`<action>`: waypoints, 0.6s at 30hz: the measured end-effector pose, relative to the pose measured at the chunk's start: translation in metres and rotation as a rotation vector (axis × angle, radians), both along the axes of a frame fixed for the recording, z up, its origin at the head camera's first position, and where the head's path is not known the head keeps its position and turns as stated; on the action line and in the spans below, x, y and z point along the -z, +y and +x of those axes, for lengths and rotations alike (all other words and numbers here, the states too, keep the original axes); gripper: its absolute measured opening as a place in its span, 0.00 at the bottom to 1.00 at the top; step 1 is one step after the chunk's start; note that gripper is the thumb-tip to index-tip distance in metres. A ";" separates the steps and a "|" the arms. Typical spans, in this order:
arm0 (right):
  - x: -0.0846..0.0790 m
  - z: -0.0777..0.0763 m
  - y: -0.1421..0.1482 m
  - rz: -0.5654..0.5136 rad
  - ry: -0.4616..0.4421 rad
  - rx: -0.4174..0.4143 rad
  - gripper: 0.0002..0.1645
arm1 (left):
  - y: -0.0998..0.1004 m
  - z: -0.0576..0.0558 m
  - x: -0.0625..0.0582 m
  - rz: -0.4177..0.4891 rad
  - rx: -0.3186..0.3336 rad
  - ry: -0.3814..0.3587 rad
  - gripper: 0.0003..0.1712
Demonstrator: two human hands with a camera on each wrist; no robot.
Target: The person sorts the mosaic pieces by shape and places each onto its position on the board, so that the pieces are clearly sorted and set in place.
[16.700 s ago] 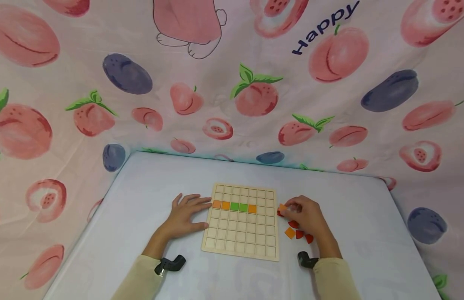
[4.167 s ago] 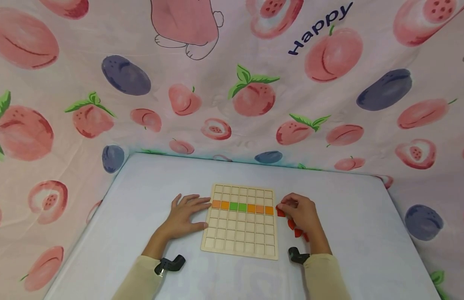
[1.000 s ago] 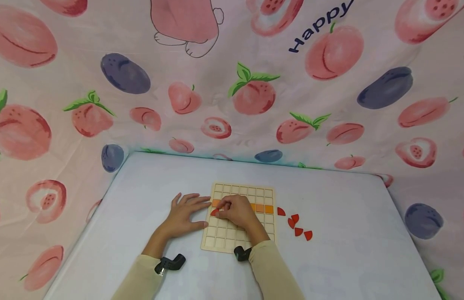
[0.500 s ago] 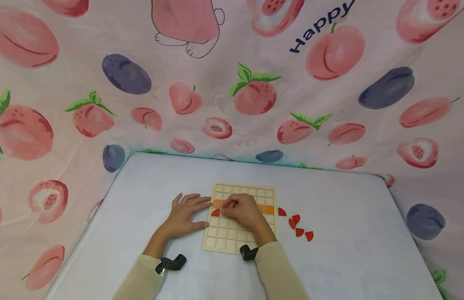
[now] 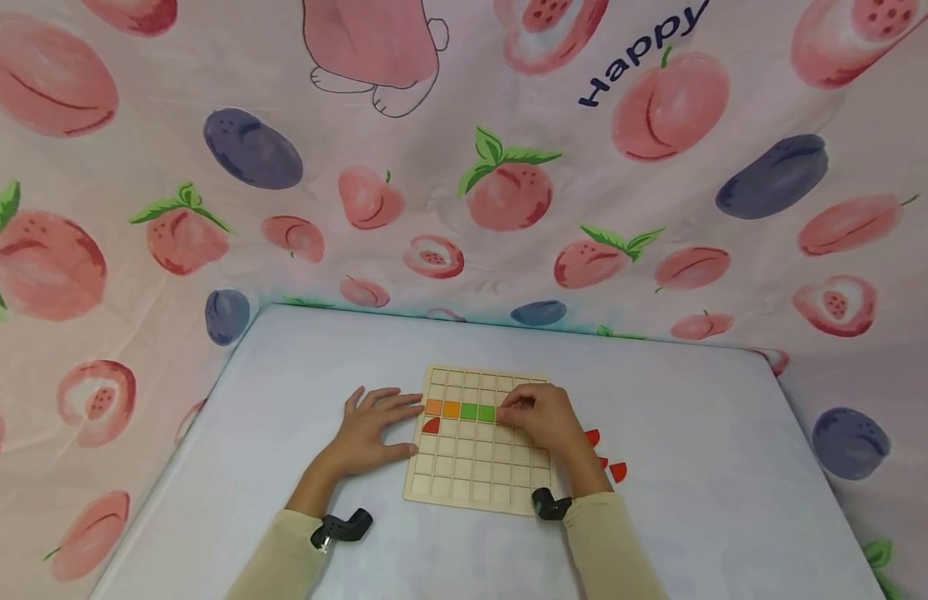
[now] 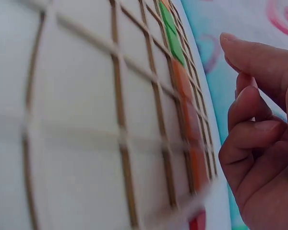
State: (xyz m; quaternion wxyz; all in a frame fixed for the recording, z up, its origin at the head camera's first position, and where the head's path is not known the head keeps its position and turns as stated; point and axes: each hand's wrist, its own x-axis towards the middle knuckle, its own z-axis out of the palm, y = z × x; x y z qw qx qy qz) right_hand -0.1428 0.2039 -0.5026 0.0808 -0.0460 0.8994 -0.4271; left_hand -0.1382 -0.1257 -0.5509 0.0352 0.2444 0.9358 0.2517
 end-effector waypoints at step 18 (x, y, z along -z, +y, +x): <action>-0.004 0.009 0.080 0.223 -0.072 0.127 0.11 | -0.001 0.002 -0.001 0.012 0.003 0.008 0.38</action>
